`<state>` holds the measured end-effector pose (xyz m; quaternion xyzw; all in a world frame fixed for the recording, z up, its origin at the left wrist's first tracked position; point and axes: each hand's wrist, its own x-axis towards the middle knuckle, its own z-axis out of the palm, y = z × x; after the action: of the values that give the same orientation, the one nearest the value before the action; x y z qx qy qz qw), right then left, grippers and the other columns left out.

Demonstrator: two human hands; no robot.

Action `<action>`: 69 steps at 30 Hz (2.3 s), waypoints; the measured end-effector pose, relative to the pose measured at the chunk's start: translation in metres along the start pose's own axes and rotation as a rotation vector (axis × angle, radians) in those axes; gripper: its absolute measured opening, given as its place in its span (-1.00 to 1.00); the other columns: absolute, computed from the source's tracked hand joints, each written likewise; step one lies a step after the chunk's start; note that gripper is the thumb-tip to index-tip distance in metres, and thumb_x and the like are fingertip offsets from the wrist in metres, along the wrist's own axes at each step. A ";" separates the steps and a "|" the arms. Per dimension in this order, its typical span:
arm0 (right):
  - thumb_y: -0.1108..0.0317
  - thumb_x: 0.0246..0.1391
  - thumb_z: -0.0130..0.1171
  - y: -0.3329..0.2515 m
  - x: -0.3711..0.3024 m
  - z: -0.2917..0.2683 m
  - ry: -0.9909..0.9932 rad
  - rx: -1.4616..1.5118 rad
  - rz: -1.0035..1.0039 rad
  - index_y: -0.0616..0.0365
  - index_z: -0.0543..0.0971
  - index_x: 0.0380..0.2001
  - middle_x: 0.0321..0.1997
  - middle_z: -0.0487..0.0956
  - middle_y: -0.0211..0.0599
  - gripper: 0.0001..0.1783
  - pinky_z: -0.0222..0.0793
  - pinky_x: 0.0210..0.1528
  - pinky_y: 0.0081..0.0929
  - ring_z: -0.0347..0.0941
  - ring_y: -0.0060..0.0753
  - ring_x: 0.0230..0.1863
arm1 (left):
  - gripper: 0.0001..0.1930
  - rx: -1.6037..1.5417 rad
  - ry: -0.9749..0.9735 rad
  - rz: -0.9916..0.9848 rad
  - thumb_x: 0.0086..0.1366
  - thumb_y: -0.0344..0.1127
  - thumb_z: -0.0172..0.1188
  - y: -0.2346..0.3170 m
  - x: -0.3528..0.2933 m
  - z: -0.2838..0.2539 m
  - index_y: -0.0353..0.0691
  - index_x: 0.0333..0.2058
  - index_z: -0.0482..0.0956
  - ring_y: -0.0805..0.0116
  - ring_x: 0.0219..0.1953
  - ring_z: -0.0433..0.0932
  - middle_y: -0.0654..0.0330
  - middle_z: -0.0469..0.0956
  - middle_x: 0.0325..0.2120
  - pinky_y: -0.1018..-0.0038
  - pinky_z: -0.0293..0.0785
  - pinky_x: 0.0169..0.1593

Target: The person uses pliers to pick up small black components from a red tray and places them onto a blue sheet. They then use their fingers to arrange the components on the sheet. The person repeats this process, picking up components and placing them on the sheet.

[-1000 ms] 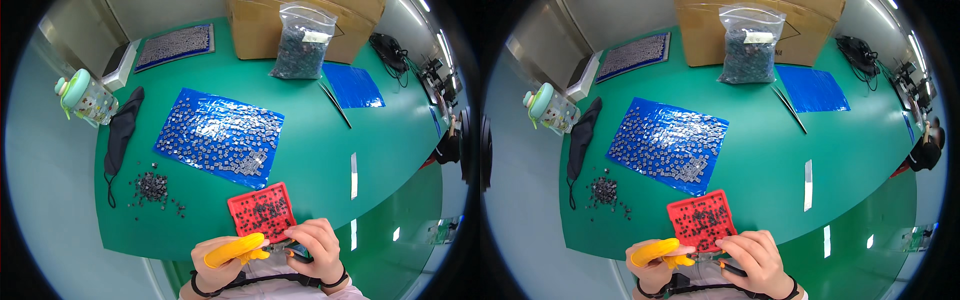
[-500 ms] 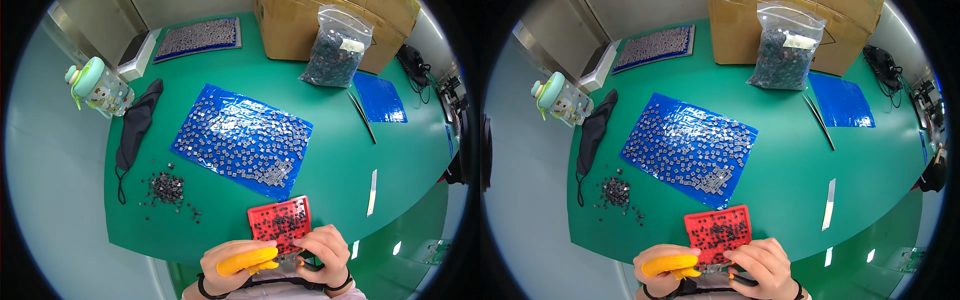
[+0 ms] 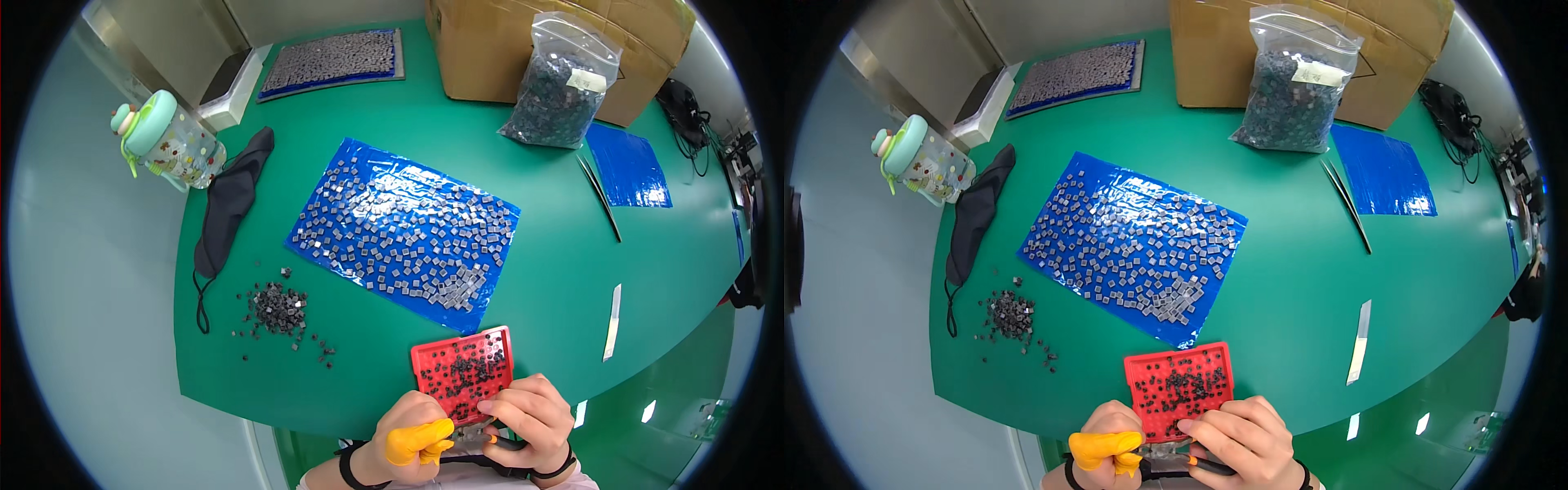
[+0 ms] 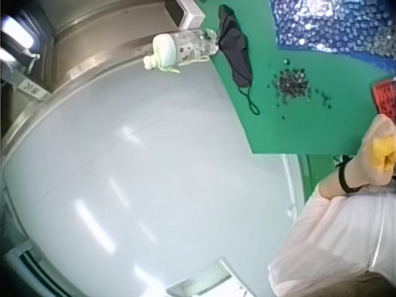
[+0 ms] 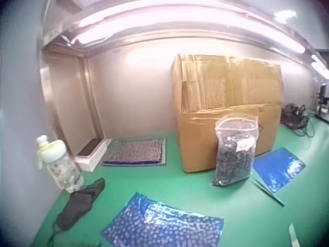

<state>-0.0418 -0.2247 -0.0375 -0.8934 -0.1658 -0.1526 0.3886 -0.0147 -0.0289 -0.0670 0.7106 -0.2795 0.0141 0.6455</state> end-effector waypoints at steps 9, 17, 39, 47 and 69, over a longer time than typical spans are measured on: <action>0.47 -0.51 0.31 0.001 0.003 -0.001 0.026 0.061 0.015 0.18 0.67 -0.31 -0.37 0.59 -0.34 -0.54 0.39 -0.39 -0.40 0.51 -0.28 -0.40 | -0.66 0.090 0.053 0.060 -0.27 -0.60 0.20 -0.010 -0.009 0.012 -0.35 -0.36 0.52 0.09 -0.44 0.47 0.12 0.46 -0.47 0.34 0.42 -0.36; 0.45 -0.58 0.28 -0.002 0.010 -0.005 0.056 0.064 0.062 0.24 0.65 -0.32 -0.41 0.59 -0.26 -0.49 0.42 -0.33 -0.35 0.52 -0.21 -0.43 | -0.56 0.093 0.123 0.037 -0.02 -0.55 0.42 0.011 0.016 -0.006 -0.28 -0.10 0.57 0.18 -0.18 0.59 0.14 0.60 -0.18 0.39 0.54 -0.11; 0.46 -0.56 0.27 -0.007 0.017 -0.011 -0.117 0.188 0.078 0.17 0.68 -0.35 -0.43 0.61 -0.33 -0.54 0.45 -0.37 -0.41 0.54 -0.32 -0.44 | -0.66 0.234 -0.048 0.198 -0.12 -0.25 0.42 0.003 0.001 -0.020 -0.27 -0.42 0.50 0.21 -0.40 0.48 0.12 0.48 -0.41 0.39 0.39 -0.34; 0.46 -0.55 0.29 -0.008 0.018 -0.012 -0.122 0.218 0.061 0.16 0.68 -0.37 -0.44 0.60 -0.35 -0.57 0.44 -0.39 -0.42 0.54 -0.35 -0.43 | -0.64 -0.016 -0.006 0.091 -0.16 -0.29 0.37 -0.010 -0.012 -0.003 -0.32 -0.37 0.49 0.15 -0.43 0.47 0.10 0.47 -0.44 0.36 0.38 -0.35; 0.31 -0.60 0.34 0.005 0.014 -0.010 0.066 -0.102 -0.117 0.15 0.65 -0.36 -0.43 0.56 -0.36 -0.51 0.21 -0.50 -0.40 0.41 -0.30 -0.44 | -0.84 -0.469 -0.114 -0.203 0.24 -0.47 0.11 -0.030 -0.021 -0.004 -0.39 -0.21 0.48 0.25 -0.34 0.56 0.01 0.56 -0.32 0.42 0.50 -0.29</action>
<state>-0.0287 -0.2325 -0.0290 -0.8954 -0.1967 -0.2125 0.3383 -0.0188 -0.0174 -0.1012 0.5657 -0.2385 -0.1560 0.7738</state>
